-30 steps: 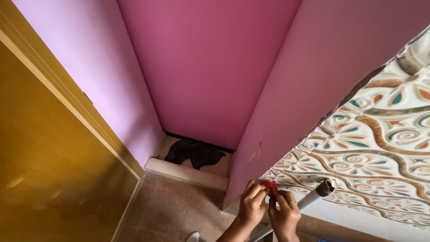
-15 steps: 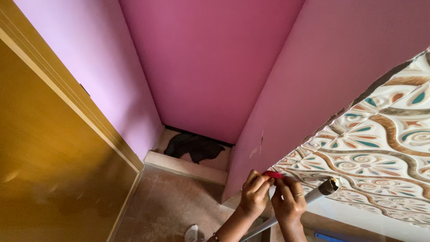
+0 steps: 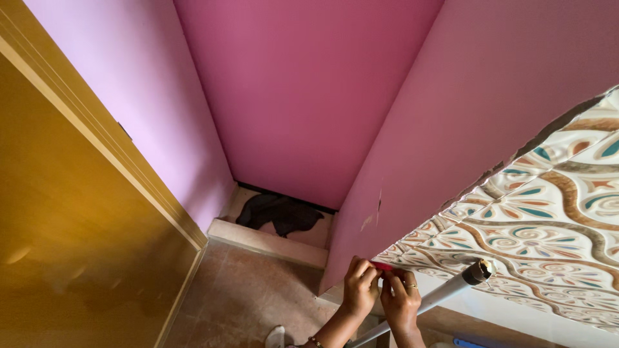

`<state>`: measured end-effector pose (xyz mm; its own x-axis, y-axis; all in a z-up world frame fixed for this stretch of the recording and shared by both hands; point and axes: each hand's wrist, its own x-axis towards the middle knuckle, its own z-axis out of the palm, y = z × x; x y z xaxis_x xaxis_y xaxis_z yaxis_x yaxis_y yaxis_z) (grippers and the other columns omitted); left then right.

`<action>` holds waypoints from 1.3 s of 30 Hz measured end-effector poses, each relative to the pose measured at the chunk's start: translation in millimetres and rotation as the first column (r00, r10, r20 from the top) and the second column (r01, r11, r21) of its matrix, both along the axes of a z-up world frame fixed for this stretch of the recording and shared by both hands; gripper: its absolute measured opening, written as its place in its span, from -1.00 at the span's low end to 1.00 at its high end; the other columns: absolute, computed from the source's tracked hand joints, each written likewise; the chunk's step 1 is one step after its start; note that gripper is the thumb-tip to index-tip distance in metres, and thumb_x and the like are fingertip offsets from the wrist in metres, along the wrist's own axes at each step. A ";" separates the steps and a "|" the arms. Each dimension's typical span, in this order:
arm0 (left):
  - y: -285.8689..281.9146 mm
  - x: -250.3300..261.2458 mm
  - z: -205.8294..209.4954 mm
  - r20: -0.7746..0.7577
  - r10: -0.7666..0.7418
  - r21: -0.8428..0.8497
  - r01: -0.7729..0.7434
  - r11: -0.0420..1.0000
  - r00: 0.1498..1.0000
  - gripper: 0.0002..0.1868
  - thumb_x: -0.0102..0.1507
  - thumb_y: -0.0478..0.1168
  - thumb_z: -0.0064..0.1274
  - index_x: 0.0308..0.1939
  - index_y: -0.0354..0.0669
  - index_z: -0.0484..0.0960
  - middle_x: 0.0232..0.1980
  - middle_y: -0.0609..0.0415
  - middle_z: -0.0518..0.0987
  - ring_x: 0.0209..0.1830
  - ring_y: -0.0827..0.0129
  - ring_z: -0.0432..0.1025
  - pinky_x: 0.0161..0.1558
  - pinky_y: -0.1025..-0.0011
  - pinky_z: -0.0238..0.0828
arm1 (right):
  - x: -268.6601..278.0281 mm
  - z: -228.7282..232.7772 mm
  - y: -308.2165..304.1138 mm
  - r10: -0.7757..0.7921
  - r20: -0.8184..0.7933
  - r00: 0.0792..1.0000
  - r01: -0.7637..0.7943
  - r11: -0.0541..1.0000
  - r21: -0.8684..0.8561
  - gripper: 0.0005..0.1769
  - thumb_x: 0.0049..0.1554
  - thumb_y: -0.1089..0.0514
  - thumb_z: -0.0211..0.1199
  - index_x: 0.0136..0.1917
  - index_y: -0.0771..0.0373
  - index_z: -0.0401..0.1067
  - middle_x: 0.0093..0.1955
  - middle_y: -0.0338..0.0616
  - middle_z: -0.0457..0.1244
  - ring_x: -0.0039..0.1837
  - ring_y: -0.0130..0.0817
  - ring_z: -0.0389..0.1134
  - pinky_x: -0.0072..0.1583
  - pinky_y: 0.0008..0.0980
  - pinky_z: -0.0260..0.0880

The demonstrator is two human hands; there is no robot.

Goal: The person is cleaning the tiles of a wall by wiping them with a red cloth.

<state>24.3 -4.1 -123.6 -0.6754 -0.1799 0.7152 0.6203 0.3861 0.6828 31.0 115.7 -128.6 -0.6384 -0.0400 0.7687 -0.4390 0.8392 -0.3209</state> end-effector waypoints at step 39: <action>20.7 -6.8 -24.9 -0.070 -0.113 -0.407 0.075 0.910 0.991 -0.92 0.02 -0.48 0.09 -0.42 -0.34 0.57 -0.27 -0.04 0.52 -0.11 0.10 0.50 -0.30 0.29 0.52 | 4.4 -59.8 32.4 -0.214 0.330 0.919 0.197 0.977 0.085 -0.76 -0.08 0.42 0.27 -0.10 0.32 0.36 0.04 0.13 0.35 -0.22 0.07 0.47 -0.23 -0.12 0.51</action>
<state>17.6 16.5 -148.4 -0.6040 0.1976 0.7721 0.7190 0.5531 0.4209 35.4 148.2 -188.5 -0.8566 0.0881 0.5085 -0.1286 0.9178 -0.3756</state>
